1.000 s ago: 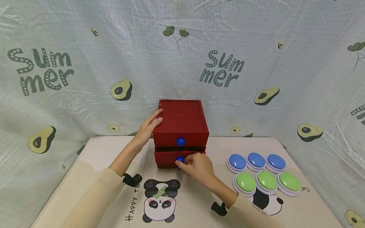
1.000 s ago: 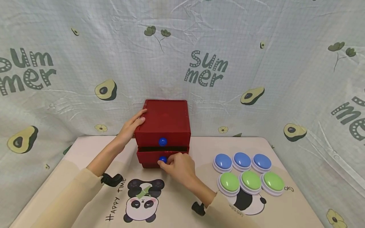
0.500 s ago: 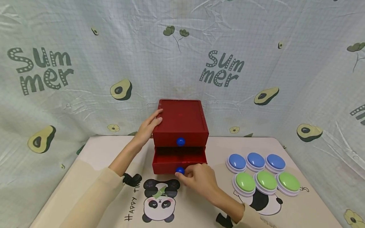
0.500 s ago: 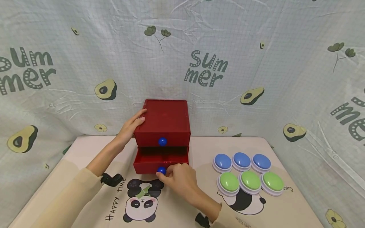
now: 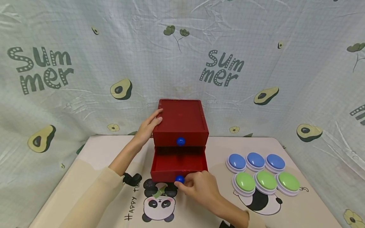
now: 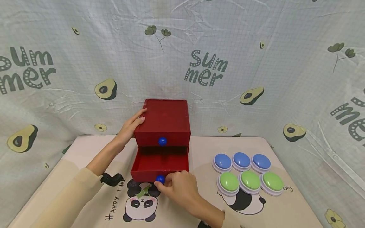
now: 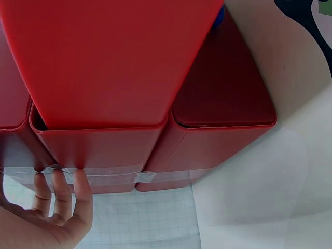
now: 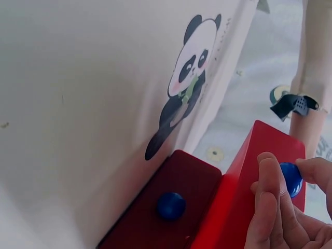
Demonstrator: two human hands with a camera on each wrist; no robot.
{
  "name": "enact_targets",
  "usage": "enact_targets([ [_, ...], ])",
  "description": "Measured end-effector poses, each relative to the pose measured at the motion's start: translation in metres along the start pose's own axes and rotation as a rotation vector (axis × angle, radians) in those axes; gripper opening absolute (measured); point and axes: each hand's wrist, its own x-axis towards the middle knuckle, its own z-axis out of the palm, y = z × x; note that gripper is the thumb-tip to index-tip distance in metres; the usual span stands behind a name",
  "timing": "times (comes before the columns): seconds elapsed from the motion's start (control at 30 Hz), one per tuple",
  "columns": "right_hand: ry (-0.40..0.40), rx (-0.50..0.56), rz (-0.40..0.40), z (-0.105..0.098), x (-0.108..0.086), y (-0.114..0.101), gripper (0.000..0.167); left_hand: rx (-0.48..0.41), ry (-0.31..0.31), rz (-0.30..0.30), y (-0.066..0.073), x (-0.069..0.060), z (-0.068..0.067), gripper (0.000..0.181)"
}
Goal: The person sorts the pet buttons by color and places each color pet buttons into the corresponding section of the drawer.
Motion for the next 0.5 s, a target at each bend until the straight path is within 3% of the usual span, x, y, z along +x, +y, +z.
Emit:
enact_targets([
  [0.5, 0.009, -0.061, -0.047, 0.002, -0.011, -0.002, 0.033, 0.004, 0.006, -0.007, 0.001, 0.000, 0.001, 0.056],
])
